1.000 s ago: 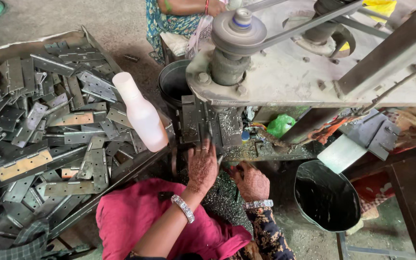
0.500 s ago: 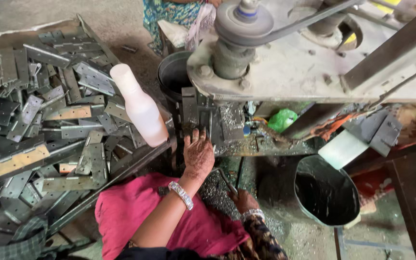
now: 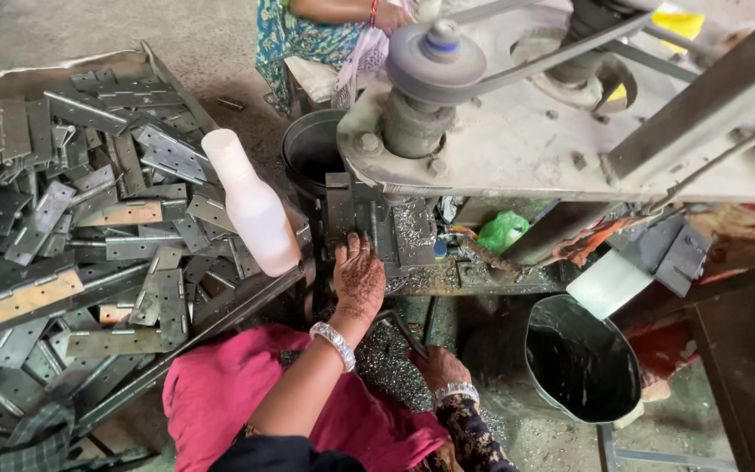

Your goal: The person repeatedly picks up metal hinges from a pile and presses them against a rotating grinding wheel to smooth the edges. After each grind, the hinge is placed into a metal bin. The process is continuous and repetitive throughout the clip.

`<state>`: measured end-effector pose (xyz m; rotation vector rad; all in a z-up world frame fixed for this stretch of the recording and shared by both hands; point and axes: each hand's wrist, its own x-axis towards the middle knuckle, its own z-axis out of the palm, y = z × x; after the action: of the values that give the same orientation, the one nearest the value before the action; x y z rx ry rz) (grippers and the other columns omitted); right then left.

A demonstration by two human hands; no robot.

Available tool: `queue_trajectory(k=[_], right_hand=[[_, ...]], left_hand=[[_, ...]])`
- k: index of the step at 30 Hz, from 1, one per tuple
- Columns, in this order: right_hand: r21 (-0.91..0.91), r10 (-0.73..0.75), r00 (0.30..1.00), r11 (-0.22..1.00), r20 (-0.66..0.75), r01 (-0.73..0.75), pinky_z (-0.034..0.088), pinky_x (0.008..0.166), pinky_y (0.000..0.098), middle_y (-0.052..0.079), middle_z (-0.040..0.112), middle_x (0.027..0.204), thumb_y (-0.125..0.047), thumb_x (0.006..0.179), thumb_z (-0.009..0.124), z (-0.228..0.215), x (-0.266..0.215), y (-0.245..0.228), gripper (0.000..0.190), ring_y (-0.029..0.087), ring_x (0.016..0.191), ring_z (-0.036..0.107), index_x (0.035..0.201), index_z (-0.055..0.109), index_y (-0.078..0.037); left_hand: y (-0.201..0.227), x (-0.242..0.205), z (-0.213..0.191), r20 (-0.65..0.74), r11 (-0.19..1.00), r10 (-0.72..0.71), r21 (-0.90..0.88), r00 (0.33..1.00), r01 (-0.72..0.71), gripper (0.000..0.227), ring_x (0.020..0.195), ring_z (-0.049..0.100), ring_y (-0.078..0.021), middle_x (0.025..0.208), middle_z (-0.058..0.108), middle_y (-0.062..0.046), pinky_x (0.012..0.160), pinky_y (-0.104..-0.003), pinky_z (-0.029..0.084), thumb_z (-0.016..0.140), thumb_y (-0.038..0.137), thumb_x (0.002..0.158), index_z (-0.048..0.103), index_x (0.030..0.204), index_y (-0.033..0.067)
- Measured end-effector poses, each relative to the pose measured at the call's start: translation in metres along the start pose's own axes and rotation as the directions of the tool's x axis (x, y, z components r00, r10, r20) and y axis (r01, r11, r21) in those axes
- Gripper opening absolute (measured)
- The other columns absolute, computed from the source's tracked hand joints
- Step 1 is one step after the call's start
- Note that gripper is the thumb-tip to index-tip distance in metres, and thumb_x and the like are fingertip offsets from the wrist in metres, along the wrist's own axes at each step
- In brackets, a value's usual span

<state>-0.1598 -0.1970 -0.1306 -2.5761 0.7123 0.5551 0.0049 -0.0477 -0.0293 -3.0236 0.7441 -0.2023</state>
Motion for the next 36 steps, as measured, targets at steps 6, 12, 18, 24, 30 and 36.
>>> queue_trajectory(k=[6, 12, 18, 24, 30, 36], right_hand=[[0.019, -0.072, 0.986, 0.997, -0.153, 0.075, 0.058, 0.079, 0.0514, 0.018, 0.075, 0.098, -0.064, 0.090, 0.057, 0.034, 0.005, 0.015, 0.055, 0.038, 0.091, 0.074, 0.110, 0.071, -0.014], [-0.006, 0.009, 1.000, 1.000, -0.006, -0.009, 0.062, 0.079, 0.0474, 0.015, 0.077, 0.096, -0.064, 0.095, 0.052, 0.019, 0.012, 0.010, 0.054, 0.033, 0.089, 0.078, 0.110, 0.071, -0.017], [-0.020, -0.011, 0.999, 1.000, -0.046, 0.010, 0.061, 0.078, 0.0499, 0.016, 0.076, 0.093, -0.066, 0.094, 0.049, 0.019, 0.012, 0.013, 0.058, 0.036, 0.088, 0.077, 0.110, 0.071, -0.015], [0.038, -0.092, 0.986, 0.994, -0.137, 0.098, 0.058, 0.075, 0.0511, 0.017, 0.073, 0.093, -0.069, 0.093, 0.053, 0.040, 0.011, 0.017, 0.061, 0.038, 0.087, 0.073, 0.106, 0.071, -0.013], [-0.111, 0.013, 1.000, 0.994, 0.002, -0.013, 0.064, 0.067, 0.0426, 0.010, 0.076, 0.081, -0.066, 0.101, 0.043, 0.018, 0.019, 0.014, 0.062, 0.026, 0.074, 0.078, 0.094, 0.073, -0.012], [-0.022, -0.122, 0.979, 0.992, -0.161, 0.120, 0.061, 0.066, 0.0432, 0.011, 0.074, 0.081, -0.066, 0.097, 0.053, 0.048, 0.018, 0.020, 0.055, 0.026, 0.073, 0.074, 0.104, 0.069, -0.013]], left_hand=[[0.003, -0.005, -0.004, -0.040, 0.999, -0.001, 0.034, 0.999, 0.002, 0.041, 0.144, 0.037, -0.0334, 0.148, 0.054, -0.016, 0.109, -0.048, 0.032, 0.060, 0.027, 0.094, 0.071, 0.127, 0.0035], [-0.005, 0.007, -0.002, 0.097, 1.000, 0.011, 0.001, 0.995, -0.011, 0.036, 0.149, 0.035, -0.0332, 0.152, 0.052, -0.014, 0.111, -0.047, 0.033, 0.059, 0.022, 0.096, 0.071, 0.126, 0.0053], [-0.001, 0.030, 0.011, -0.087, 0.997, -0.061, -0.044, 0.994, 0.057, 0.041, 0.146, 0.036, -0.0323, 0.153, 0.050, -0.014, 0.111, -0.047, 0.030, 0.061, 0.023, 0.092, 0.070, 0.127, 0.0041], [-0.010, 0.030, 0.010, 0.042, 0.999, -0.009, -0.043, 0.999, 0.011, 0.035, 0.150, 0.035, -0.0316, 0.150, 0.054, -0.009, 0.112, -0.050, 0.030, 0.057, 0.021, 0.096, 0.072, 0.125, 0.0092], [-0.026, 0.059, 0.002, 0.037, 0.999, -0.025, 0.037, 0.999, 0.023, 0.034, 0.151, 0.036, -0.0321, 0.150, 0.055, -0.011, 0.114, -0.049, 0.031, 0.054, 0.021, 0.101, 0.071, 0.128, 0.0095], [-0.030, 0.072, 0.006, 0.014, 0.998, -0.051, -0.030, 0.999, 0.051, 0.042, 0.150, 0.030, -0.0314, 0.156, 0.046, -0.010, 0.115, -0.051, 0.027, 0.054, 0.023, 0.096, 0.064, 0.134, 0.0073]])
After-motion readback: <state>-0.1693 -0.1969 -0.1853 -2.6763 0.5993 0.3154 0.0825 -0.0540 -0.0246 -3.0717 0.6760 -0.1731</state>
